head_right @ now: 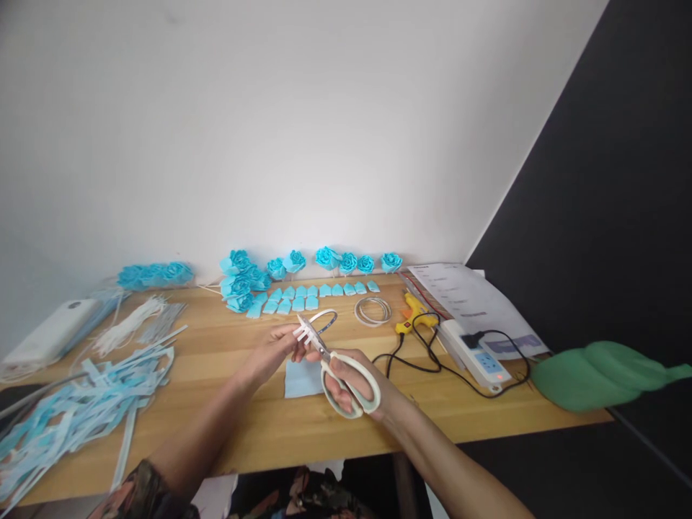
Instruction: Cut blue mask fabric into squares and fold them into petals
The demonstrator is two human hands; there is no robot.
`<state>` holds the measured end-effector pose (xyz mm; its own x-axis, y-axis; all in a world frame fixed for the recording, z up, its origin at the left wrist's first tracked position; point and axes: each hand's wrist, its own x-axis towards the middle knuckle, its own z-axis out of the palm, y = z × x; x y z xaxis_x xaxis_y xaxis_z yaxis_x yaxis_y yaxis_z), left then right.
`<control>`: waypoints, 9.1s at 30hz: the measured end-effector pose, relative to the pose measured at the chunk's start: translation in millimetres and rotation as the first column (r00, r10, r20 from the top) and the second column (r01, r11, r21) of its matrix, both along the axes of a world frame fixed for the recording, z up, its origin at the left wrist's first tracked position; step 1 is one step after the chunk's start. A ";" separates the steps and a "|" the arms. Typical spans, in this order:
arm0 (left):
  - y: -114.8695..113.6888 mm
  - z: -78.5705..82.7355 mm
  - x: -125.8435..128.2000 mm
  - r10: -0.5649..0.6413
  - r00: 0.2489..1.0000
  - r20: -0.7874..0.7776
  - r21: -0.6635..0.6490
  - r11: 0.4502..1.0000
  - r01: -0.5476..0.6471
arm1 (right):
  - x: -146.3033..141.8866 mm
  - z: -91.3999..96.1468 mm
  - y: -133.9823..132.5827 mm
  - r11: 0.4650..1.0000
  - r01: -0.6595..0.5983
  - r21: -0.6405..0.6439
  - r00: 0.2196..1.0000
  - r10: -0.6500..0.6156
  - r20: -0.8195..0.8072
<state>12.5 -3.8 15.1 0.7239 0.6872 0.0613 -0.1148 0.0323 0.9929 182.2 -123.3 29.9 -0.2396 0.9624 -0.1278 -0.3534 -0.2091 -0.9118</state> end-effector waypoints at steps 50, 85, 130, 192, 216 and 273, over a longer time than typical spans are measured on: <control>2.2 -12.1 -0.3 -0.190 0.957 0.219 -0.185 0.955 0.232 | 10.7 -5.4 4.1 0.953 -0.238 0.187 0.968 0.217 0.130; 0.6 -13.3 2.5 -0.133 0.961 0.244 -0.206 0.961 0.185 | 8.0 -3.4 4.8 0.965 -0.194 0.177 0.981 0.193 0.023; -1.9 4.0 -0.7 -0.041 0.999 -0.023 0.099 0.994 0.043 | -3.2 -4.9 0.9 0.998 -0.047 0.044 0.998 0.049 -0.038; 3.2 -13.2 2.6 -0.132 0.957 0.258 -0.096 0.982 0.162 | 2.4 -7.3 -4.0 0.995 -0.095 0.043 0.994 0.097 -0.047; 3.6 -4.3 -1.1 0.001 0.993 0.116 -0.007 1.000 -0.001 | -7.3 -0.6 -13.1 0.999 -0.016 -0.038 0.997 0.014 -0.070; 12.4 -18.5 5.2 0.123 0.971 0.206 -0.272 0.960 -0.064 | 15.7 -7.7 3.8 0.933 -0.274 0.233 0.961 0.273 0.037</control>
<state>17.7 8.6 -3.4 0.6443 0.7645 0.0193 -0.3430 0.2663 0.9008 197.9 -119.4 22.3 -0.4979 0.8625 0.0909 -0.3085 -0.0782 -0.9480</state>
